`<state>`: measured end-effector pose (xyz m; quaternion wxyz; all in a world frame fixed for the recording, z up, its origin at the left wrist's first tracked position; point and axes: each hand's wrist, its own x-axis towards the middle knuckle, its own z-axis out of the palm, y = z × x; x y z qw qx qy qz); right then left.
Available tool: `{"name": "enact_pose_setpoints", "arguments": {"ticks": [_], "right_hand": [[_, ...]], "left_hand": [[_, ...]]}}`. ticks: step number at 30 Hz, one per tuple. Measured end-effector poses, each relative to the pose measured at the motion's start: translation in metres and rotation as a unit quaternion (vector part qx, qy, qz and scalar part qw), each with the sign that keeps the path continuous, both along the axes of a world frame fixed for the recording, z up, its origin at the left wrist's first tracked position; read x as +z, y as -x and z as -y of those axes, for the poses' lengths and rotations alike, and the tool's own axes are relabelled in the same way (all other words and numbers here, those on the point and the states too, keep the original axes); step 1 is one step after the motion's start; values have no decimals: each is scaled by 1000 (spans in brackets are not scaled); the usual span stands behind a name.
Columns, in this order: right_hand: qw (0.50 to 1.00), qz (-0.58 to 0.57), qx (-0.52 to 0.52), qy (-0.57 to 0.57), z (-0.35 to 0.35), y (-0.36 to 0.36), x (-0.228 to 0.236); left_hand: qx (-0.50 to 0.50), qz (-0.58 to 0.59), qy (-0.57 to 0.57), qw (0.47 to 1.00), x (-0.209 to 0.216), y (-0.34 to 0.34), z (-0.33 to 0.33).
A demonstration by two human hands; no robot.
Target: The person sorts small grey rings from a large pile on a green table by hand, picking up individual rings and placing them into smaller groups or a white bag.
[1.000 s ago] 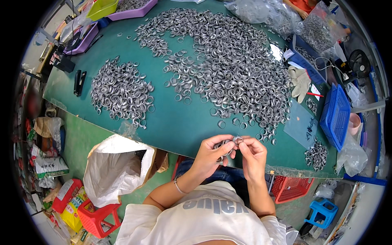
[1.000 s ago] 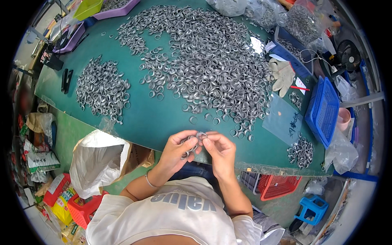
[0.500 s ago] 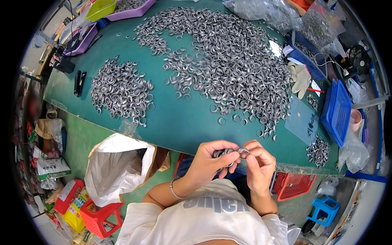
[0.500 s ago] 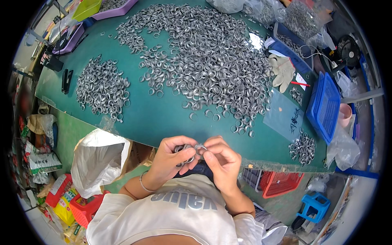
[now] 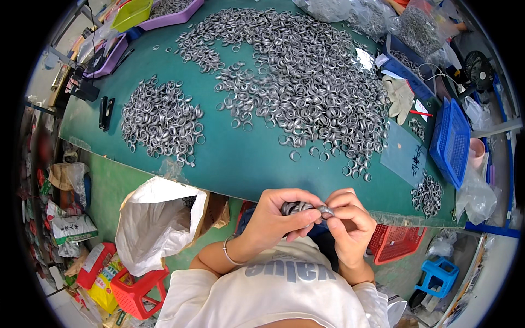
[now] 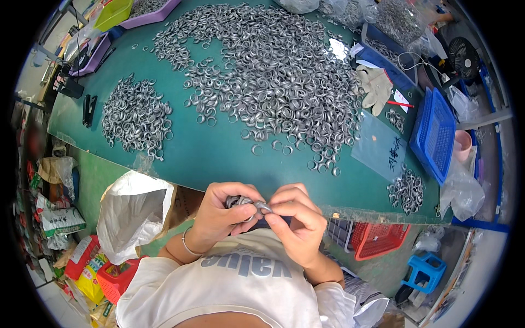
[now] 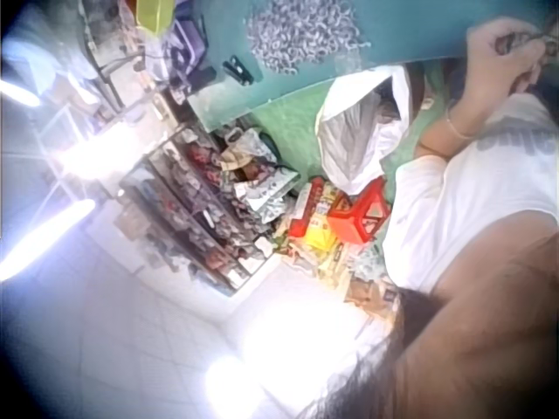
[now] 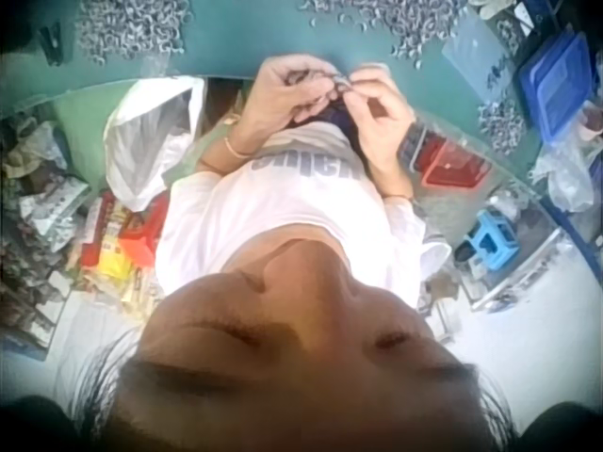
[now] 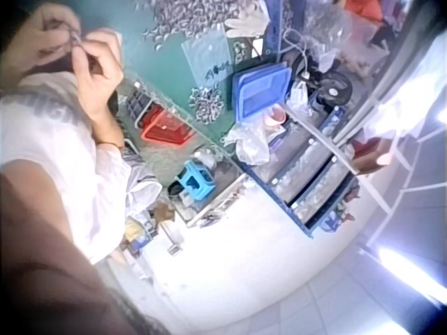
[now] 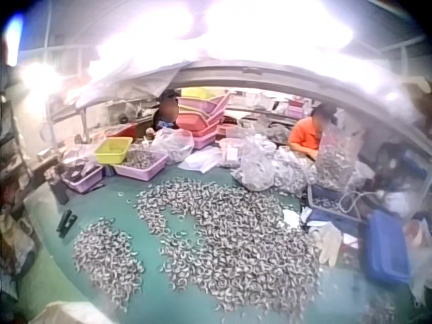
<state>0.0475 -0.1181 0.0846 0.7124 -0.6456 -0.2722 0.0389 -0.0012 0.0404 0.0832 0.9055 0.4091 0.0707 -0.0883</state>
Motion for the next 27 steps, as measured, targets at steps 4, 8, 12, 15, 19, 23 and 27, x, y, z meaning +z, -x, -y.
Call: {"name": "enact_pose_setpoints", "arguments": {"ticks": [4, 8, 12, 15, 19, 23, 27], "right_hand": [[999, 44, -16, 19, 1, 1, 0], [998, 51, -29, 12, 3, -1, 0], [998, -48, -40, -2, 9, -11, -15], [981, -177, -49, 55, 24, -34, -32], [977, -116, -168, 61, 65, -139, -38], [969, -143, -197, -47, 105, -286, 6], [965, -142, -204, 83, 95, -290, -25]], "left_hand": [[-3, 20, -6, 1000, -1, 1, -1], [-8, 9, -21, 1000, 0, -2, 0], [60, -35, 6, 998, -15, -9, 7], [88, -70, 47, 993, -33, -12, 3], [111, -90, 31, 989, -42, -14, 5], [101, -100, 55, 988, -45, -14, 9], [79, -78, 73, 991, -49, -13, 7]]}}
